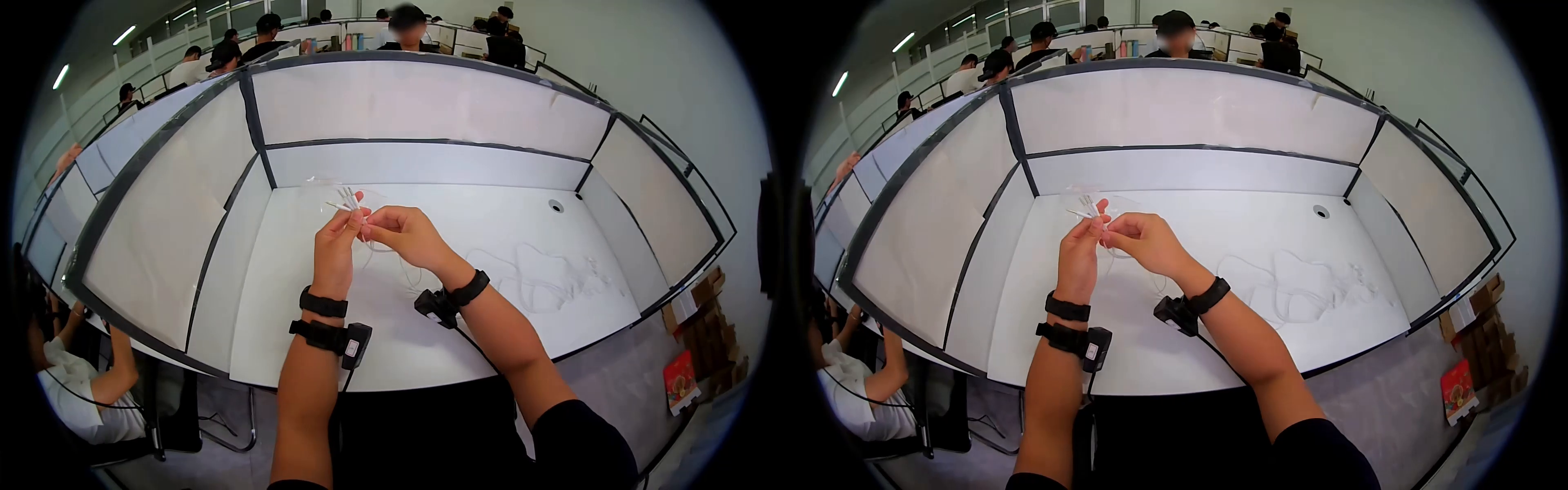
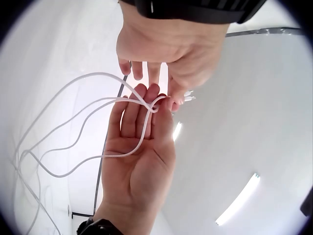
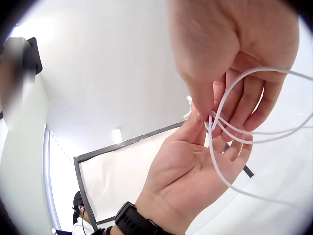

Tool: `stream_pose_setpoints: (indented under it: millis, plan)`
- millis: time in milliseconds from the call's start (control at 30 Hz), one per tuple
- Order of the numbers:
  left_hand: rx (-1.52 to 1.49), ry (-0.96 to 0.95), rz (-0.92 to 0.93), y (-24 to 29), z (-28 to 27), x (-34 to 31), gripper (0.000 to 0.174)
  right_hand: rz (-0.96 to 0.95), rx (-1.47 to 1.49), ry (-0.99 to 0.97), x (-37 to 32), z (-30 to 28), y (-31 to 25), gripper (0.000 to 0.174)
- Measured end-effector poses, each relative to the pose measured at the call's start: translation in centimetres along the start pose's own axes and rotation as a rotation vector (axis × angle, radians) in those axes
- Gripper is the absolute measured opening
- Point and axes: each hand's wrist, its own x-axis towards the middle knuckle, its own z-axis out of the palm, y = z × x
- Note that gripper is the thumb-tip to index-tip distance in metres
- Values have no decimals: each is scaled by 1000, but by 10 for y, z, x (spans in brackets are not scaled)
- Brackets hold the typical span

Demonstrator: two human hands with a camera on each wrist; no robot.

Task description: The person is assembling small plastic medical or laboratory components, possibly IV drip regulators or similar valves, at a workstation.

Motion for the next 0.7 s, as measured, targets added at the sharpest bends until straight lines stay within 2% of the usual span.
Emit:
stream_pose_setpoints:
  millis: [67,133,300,400,500,533,600,700]
  plan:
    - [23,88,-31,3,5,-1,34,56,30,-59,2,-2,3,17]
    - [39,96,-47,-1,0,0,35,154,46,-102,0,-3,0,16]
    - [3,228,-11,-3,-3,2,38,195,1,-219,0,-3,4,15]
    - [-91,351,-55,1,-12,4,38,228,-64,-294,-9,3,3,19]
    - [-4,360,-13,-1,-21,7,39,232,-198,-345,-11,6,6,23]
    - [41,350,-11,-1,-21,8,39,249,-178,-326,-11,8,10,23]
    - [125,319,35,0,-19,8,39,278,-319,-285,-13,10,9,27]
    - [205,284,85,3,-14,8,40,169,-561,-149,-18,14,-1,34]
